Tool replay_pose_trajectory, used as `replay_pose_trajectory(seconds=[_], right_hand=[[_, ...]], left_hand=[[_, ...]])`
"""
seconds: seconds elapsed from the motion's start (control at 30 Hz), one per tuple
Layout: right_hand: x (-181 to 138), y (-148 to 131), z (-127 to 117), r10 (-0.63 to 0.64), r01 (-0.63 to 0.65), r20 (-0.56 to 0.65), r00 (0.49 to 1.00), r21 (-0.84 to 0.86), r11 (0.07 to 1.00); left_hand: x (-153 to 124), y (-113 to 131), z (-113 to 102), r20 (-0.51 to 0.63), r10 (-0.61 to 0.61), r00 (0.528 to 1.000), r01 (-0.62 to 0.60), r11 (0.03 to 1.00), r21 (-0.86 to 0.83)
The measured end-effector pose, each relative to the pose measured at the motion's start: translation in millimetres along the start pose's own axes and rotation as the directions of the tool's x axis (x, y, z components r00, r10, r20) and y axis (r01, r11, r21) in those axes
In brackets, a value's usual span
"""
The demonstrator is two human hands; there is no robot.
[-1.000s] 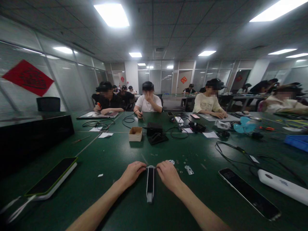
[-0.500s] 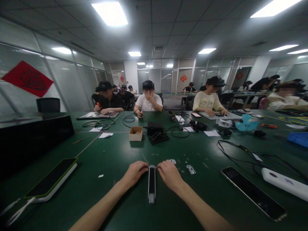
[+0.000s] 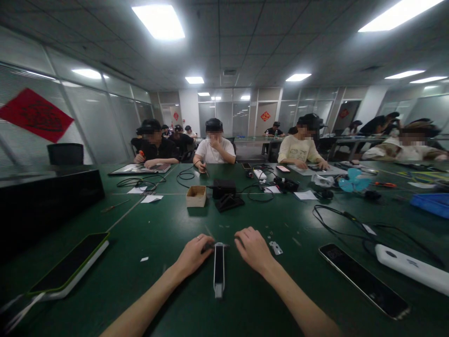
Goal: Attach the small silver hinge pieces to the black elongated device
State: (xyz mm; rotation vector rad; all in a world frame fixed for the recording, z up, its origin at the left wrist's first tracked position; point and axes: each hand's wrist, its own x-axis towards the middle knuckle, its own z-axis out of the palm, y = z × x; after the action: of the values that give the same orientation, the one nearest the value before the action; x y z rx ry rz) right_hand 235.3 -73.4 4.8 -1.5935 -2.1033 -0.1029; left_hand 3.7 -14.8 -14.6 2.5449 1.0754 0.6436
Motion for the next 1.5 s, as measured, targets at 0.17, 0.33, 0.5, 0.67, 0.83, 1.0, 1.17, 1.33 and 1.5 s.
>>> replay_pose_trajectory(seconds=[0.17,0.33,0.5,0.67,0.83,1.0,1.17,1.33,1.5], right_hand=[[-2,41,-28,0.045,-0.047,-0.027,0.999,-0.103,0.994],[-6,66,-49,0.152,-0.137,0.146,0.978,-0.107,0.985],[-8,66,-52,0.224,-0.208,0.340,0.914,-0.082,0.975],[-11,63,-40,0.171,-0.174,0.344,0.923,-0.022,0.984],[-8,55,-32,0.199,-0.185,0.319,0.926,-0.074,0.980],[-2,36,-34,0.265,-0.199,0.342,0.902,-0.216,0.956],[-1,24,-34,0.269,-0.169,0.332,0.904,-0.299,0.939],[-2,30,-31,0.268,-0.187,0.283,0.921,-0.283,0.941],[-1,21,-25,0.212,-0.190,0.158,0.964,-0.143,0.971]], left_hand=[[0,2,-1,-0.006,0.008,1.000,-0.008,0.999,0.035],[0,-2,2,0.006,-0.010,1.000,0.010,1.000,0.018],[2,1,-1,0.026,-0.017,1.000,0.016,0.999,0.033],[1,1,-1,0.031,-0.006,1.000,0.005,1.000,0.023],[0,0,1,0.019,0.018,1.000,-0.019,0.998,0.052],[0,1,0,0.014,0.029,0.999,-0.029,0.998,0.049],[-1,3,-1,0.023,0.014,1.000,-0.015,0.999,0.046],[-2,2,-1,0.026,0.002,1.000,-0.004,0.999,0.053],[-1,2,-2,0.022,0.017,1.000,-0.017,1.000,0.025]])
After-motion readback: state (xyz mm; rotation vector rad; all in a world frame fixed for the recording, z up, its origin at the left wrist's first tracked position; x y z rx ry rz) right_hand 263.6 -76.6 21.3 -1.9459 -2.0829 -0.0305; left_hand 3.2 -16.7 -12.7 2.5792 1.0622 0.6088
